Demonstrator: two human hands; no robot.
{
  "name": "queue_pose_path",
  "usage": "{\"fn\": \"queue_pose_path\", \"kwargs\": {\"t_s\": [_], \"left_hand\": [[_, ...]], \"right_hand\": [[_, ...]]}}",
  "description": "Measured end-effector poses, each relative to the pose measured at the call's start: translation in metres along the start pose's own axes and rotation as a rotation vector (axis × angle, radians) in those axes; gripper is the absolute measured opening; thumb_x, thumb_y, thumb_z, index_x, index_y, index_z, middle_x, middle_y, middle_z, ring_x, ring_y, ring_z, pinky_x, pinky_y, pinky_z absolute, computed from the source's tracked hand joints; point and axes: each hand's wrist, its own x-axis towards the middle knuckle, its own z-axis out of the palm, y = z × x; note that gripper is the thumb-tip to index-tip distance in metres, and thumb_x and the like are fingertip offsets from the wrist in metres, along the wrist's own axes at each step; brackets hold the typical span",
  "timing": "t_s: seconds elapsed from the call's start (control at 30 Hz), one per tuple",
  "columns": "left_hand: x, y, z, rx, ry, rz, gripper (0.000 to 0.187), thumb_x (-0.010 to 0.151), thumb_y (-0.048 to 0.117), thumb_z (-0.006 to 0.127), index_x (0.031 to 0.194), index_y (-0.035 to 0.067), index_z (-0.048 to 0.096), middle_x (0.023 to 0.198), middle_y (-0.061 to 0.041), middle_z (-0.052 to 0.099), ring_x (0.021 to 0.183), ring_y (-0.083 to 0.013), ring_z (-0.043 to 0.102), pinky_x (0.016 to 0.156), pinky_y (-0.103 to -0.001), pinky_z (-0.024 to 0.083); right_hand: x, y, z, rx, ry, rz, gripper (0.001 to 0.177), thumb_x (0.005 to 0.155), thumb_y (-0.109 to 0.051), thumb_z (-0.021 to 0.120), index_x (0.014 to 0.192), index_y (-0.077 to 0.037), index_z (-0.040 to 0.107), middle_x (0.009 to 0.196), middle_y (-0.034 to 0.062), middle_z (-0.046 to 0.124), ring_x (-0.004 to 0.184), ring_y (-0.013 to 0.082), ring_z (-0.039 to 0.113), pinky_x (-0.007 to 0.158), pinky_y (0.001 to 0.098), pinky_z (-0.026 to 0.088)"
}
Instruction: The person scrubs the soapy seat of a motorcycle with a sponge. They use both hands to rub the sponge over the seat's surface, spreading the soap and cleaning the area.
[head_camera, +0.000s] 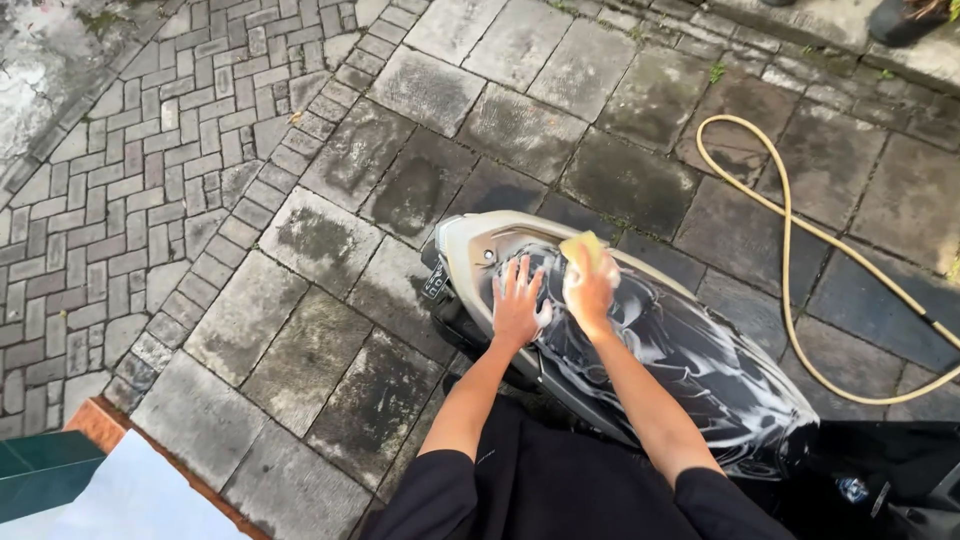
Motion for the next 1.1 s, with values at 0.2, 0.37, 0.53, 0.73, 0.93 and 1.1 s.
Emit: {"fn": "queue_pose_path", "kwargs": {"t_s": [0.2, 0.37, 0.53, 0.73, 0.93, 1.1], "left_hand": [[-0.003, -0.012, 0.003, 0.087, -0.068, 0.039, 0.071, 0.084, 0.035, 0.056, 0.148, 0.006, 0.049, 0.165, -0.018, 0.035, 0.151, -0.0341, 0.036, 0.107, -0.058, 0.043], [-0.002, -0.011, 0.0, 0.084, -0.135, 0.003, 0.091, 0.08, 0.045, 0.062, 0.154, -0.001, 0.039, 0.167, -0.023, 0.027, 0.153, -0.0385, 0.03, 0.112, -0.054, 0.042], [0.001, -0.008, -0.005, 0.008, -0.146, -0.027, 0.091, 0.079, 0.041, 0.065, 0.154, -0.004, 0.038, 0.166, -0.025, 0.025, 0.151, -0.0449, 0.029, 0.112, -0.055, 0.04], [-0.001, -0.006, -0.001, -0.008, -0.104, -0.05, 0.092, 0.077, 0.04, 0.067, 0.155, -0.002, 0.04, 0.166, -0.024, 0.027, 0.15, -0.0458, 0.031, 0.113, -0.055, 0.04], [-0.002, -0.005, -0.001, 0.015, -0.074, -0.067, 0.089, 0.077, 0.041, 0.065, 0.153, 0.0, 0.043, 0.164, -0.022, 0.032, 0.148, -0.0452, 0.036, 0.113, -0.054, 0.041], [-0.003, -0.005, -0.002, -0.01, -0.081, -0.049, 0.086, 0.081, 0.041, 0.062, 0.155, 0.001, 0.042, 0.166, -0.022, 0.029, 0.148, -0.046, 0.034, 0.112, -0.054, 0.041]], "right_hand": [[0.002, -0.052, -0.004, 0.195, -0.12, 0.051, 0.066, 0.078, -0.015, 0.077, 0.141, -0.028, 0.058, 0.134, 0.0238, 0.055, 0.125, 0.047, 0.054, 0.106, 0.0588, 0.038], [-0.006, -0.01, -0.049, 0.157, -0.15, -0.189, 0.054, 0.084, -0.015, 0.07, 0.136, -0.028, 0.064, 0.133, 0.0171, 0.056, 0.128, 0.0386, 0.055, 0.103, 0.0516, 0.043], [-0.032, 0.048, -0.052, 0.103, -0.074, -0.042, 0.051, 0.086, -0.015, 0.068, 0.136, -0.024, 0.063, 0.132, 0.0198, 0.054, 0.126, 0.0419, 0.053, 0.1, 0.0531, 0.045], [-0.043, 0.079, -0.032, -0.153, 0.17, 0.333, 0.058, 0.089, -0.018, 0.077, 0.144, -0.023, 0.058, 0.131, 0.0265, 0.052, 0.122, 0.049, 0.053, 0.094, 0.0564, 0.05], [-0.034, 0.005, -0.045, 0.077, -0.08, 0.355, 0.055, 0.09, -0.007, 0.071, 0.142, -0.014, 0.055, 0.14, 0.0372, 0.042, 0.125, 0.0628, 0.044, 0.092, 0.0679, 0.05], [-0.042, -0.015, -0.074, 0.16, -0.106, 0.048, 0.057, 0.09, -0.017, 0.07, 0.145, -0.02, 0.055, 0.135, 0.0272, 0.049, 0.126, 0.0504, 0.05, 0.101, 0.0602, 0.041]]}}
